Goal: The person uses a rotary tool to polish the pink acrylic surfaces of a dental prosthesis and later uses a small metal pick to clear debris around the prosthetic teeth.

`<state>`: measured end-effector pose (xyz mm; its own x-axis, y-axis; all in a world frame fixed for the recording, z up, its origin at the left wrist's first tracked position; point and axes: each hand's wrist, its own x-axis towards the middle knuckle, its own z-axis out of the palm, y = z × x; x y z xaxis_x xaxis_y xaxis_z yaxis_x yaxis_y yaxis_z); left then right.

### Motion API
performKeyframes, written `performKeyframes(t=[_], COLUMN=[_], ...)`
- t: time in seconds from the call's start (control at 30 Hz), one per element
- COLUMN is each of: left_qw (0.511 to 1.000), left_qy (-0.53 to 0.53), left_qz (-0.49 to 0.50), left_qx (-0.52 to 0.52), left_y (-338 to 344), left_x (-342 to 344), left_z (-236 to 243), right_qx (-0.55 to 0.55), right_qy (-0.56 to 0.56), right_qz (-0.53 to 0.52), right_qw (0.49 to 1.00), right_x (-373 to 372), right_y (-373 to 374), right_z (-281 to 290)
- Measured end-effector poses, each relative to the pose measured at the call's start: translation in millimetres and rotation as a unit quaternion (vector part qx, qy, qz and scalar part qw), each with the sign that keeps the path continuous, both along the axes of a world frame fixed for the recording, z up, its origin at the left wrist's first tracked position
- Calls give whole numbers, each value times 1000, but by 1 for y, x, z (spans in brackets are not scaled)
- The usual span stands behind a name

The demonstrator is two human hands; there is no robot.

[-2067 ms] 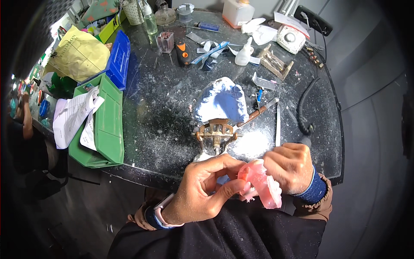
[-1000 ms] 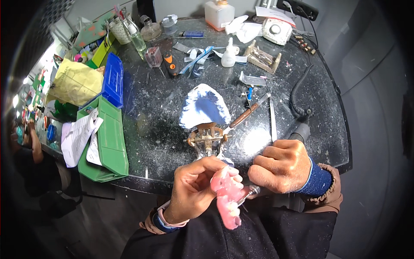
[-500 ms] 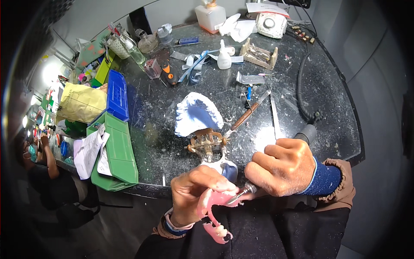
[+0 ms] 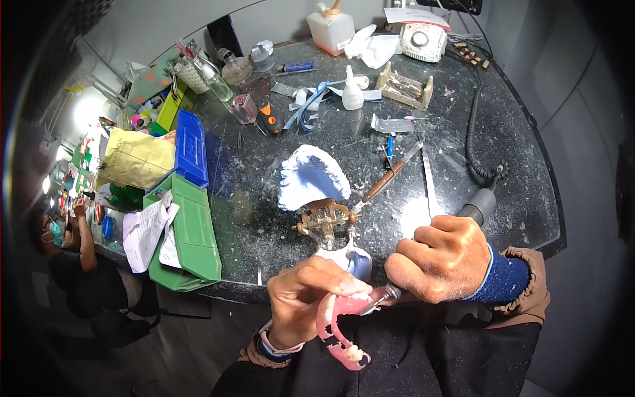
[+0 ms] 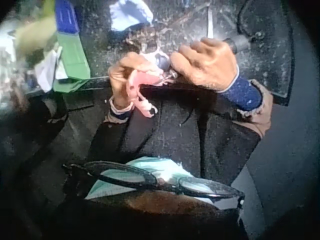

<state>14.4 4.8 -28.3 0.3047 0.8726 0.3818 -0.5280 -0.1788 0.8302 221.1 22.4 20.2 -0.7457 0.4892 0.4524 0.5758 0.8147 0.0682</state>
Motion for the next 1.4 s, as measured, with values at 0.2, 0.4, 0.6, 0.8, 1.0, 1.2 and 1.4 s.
performKeyframes(t=[0.2, 0.4, 0.6, 0.8, 1.0, 1.2, 1.4], left_qw=[999, 998, 997, 993, 998, 998, 999], left_qy=[37, -69, -66, 54, 43, 3, 10], left_qz=[24, -8, 7, 103, 30, 16, 36], left_qx=[16, -7, 36, -9, -24, -66, -33], left_y=[0, 2, 5, 3, -2, -6, -1], left_x=[0, -2, 3, 2, -12, -12, -9], left_z=[-4, 3, 4, 7, 17, 22, 18], right_qx=[12, -149, -413, -335, -263, -246, -239], right_qy=[-5, 71, 247, 329, 332, 335, 346], right_qz=[-13, 1, 42, 27, 18, 17, -34], right_qw=[1000, 986, 876, 882, 906, 910, 907], right_x=[-1, 6, 2, -3, -3, -2, -2], right_y=[3, 7, 2, 1, 3, 3, 0], right_z=[-2, 20, 22, 22, 15, 11, 19])
